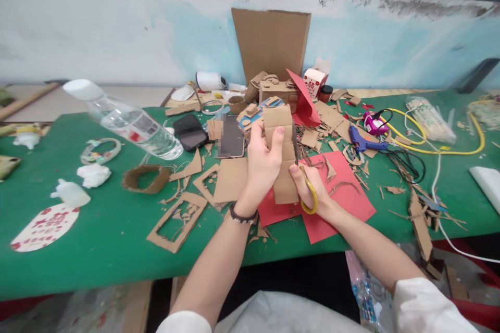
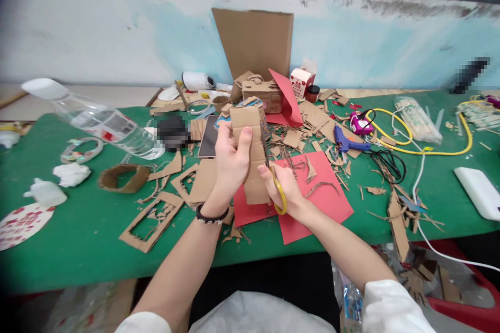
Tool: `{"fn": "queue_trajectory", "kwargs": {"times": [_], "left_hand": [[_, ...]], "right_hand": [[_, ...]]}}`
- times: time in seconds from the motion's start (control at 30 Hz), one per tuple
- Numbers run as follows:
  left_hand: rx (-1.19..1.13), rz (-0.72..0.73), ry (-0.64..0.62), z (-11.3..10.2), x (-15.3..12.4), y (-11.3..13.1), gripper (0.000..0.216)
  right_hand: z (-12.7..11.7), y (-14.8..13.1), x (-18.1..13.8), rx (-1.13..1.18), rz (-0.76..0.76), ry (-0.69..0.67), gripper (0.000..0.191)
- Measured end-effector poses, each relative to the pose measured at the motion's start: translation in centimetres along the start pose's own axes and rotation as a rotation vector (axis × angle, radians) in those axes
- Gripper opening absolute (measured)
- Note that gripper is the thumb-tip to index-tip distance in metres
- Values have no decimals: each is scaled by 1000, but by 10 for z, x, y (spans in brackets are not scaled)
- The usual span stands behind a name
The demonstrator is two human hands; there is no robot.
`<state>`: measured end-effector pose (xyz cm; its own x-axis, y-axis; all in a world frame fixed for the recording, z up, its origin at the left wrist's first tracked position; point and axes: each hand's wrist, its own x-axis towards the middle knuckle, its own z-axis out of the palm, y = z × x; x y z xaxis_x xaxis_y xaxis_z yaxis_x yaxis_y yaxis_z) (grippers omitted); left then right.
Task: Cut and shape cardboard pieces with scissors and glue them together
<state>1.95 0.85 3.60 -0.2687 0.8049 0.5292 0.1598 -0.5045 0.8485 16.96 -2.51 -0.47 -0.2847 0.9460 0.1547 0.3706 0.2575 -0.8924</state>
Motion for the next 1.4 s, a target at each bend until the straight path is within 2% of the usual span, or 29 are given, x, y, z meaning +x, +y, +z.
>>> {"fn": "queue_trajectory", "kwargs": {"times": [0.2,0.43,0.6,0.73,0.9,1.13,1.4], "left_hand": [[-16,-30,-49,-1,0,-5,44],[-4,-29,-85,0,-2,-5,41],[23,-2,-104,-2,0,-3,40],[53,28,-111,-4,-1,-1,38],[68,20,-168,1,-8,2,36],[7,6,-87,-3,-2,4,38],[9,-10,-114,4,-7,6,41]], "right_hand": [[-3,1,3,111,-6,-79,70],[-3,1,4,141,0,-117,68],[-8,-8,5,180,-22,-181,74],[-9,-12,7,261,37,-216,80],[-8,-8,9,419,43,-156,77],[-10,-4,9,301,-2,-233,72],[-11,-5,10,413,-16,-124,70]]}}
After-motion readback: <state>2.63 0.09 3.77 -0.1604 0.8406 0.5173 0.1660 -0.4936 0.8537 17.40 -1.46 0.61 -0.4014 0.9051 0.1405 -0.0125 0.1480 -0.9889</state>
